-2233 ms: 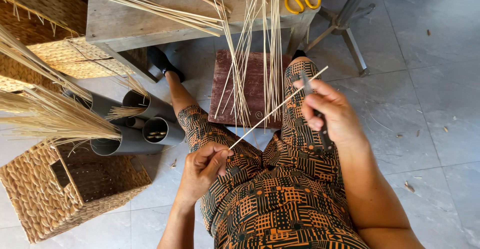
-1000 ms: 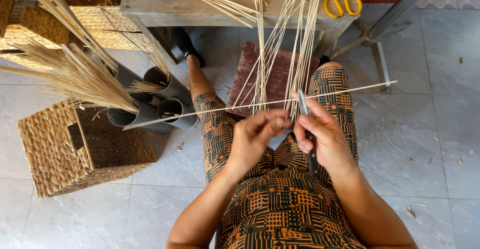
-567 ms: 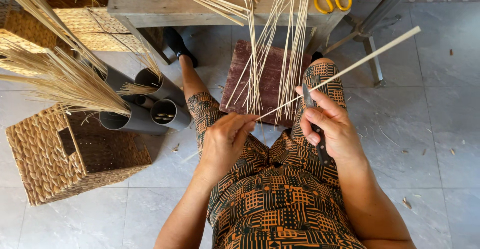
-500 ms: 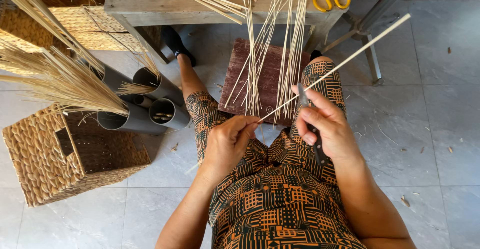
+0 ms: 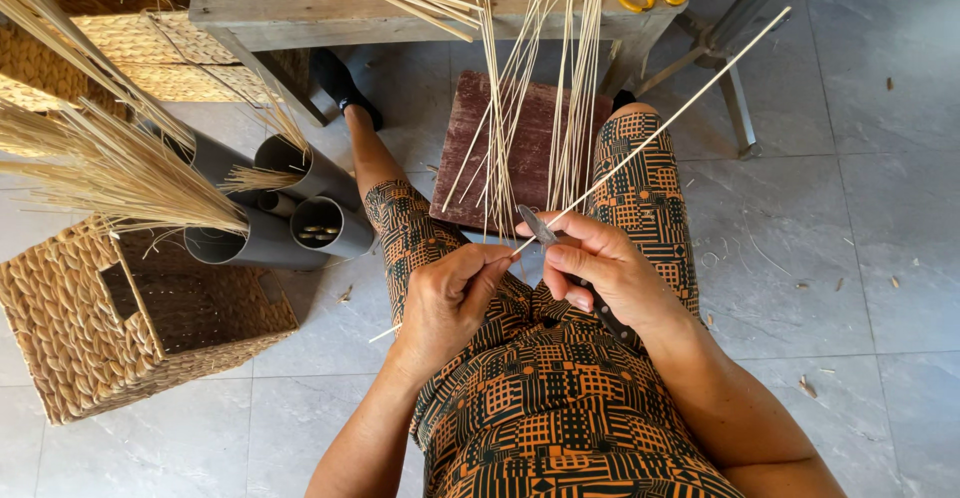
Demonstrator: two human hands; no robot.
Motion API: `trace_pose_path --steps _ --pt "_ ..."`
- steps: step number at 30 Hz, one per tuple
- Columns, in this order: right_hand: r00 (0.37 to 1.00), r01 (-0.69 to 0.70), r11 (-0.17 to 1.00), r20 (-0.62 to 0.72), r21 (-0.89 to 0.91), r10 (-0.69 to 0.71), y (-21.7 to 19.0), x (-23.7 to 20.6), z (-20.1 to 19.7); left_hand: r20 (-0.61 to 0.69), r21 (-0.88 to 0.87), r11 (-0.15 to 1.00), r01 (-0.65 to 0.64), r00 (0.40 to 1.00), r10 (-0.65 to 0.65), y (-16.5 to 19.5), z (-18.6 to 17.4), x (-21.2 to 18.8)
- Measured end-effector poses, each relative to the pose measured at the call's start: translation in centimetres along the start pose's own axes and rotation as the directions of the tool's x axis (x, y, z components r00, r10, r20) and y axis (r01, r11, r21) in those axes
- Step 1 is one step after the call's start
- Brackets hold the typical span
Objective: The person sits on a low stool and whittles thin bamboo sticks with a small knife, shaving the surface of each stick by hand. They work one stick at a time across their lap and place the finished sticks on the wooden table with the growing pile of completed skewers.
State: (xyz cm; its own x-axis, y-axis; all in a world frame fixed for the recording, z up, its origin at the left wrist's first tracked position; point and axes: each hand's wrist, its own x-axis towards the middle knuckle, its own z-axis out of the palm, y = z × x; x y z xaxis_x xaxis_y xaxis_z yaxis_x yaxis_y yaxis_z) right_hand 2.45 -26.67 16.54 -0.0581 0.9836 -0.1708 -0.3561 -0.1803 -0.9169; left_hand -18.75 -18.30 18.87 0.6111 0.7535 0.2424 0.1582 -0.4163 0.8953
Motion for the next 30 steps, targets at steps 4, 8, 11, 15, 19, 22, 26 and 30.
trace_pose_path --steps 4,8,11,15,19,22,26,30 --pt "0.999 0.032 0.999 -0.037 -0.027 -0.033 -0.4 -0.2 -0.7 -0.003 0.024 1.000 0.014 1.000 -0.013 0.1 -0.3 -0.4" --pt "0.988 0.098 0.995 -0.124 0.031 -0.093 -1.7 -0.8 -2.2 0.022 0.018 1.000 -0.010 1.000 0.010 0.1 -1.1 -1.1" --pt "0.988 0.103 0.995 -0.121 0.015 -0.101 -2.1 -0.8 -2.0 0.032 0.004 1.000 -0.005 0.999 0.005 0.0 -1.0 -1.0" --pt "0.996 0.078 0.991 -0.032 -0.108 -0.082 -1.8 -0.6 -0.5 0.032 0.038 0.999 0.026 0.999 -0.027 0.1 -0.8 -0.8" --pt "0.996 0.072 0.993 -0.052 -0.090 -0.077 -1.5 -0.5 -0.6 0.050 0.010 0.996 0.087 0.995 -0.087 0.3 -1.0 -1.1" --pt "0.989 0.131 0.991 -0.059 -0.019 -0.132 -1.6 -1.0 -2.2 0.055 -0.018 0.999 0.039 0.998 -0.038 0.1 -1.6 -1.5" --pt "0.980 0.114 0.993 -0.162 0.008 -0.112 -1.4 -1.3 -3.6 0.069 -0.023 0.998 0.057 0.996 -0.055 -0.3 -1.9 -2.0" --pt "0.955 0.174 0.985 -0.245 0.014 -0.166 -2.4 -2.1 -5.5 0.060 -0.010 0.997 0.081 0.995 -0.080 -0.7 -2.6 -2.4"
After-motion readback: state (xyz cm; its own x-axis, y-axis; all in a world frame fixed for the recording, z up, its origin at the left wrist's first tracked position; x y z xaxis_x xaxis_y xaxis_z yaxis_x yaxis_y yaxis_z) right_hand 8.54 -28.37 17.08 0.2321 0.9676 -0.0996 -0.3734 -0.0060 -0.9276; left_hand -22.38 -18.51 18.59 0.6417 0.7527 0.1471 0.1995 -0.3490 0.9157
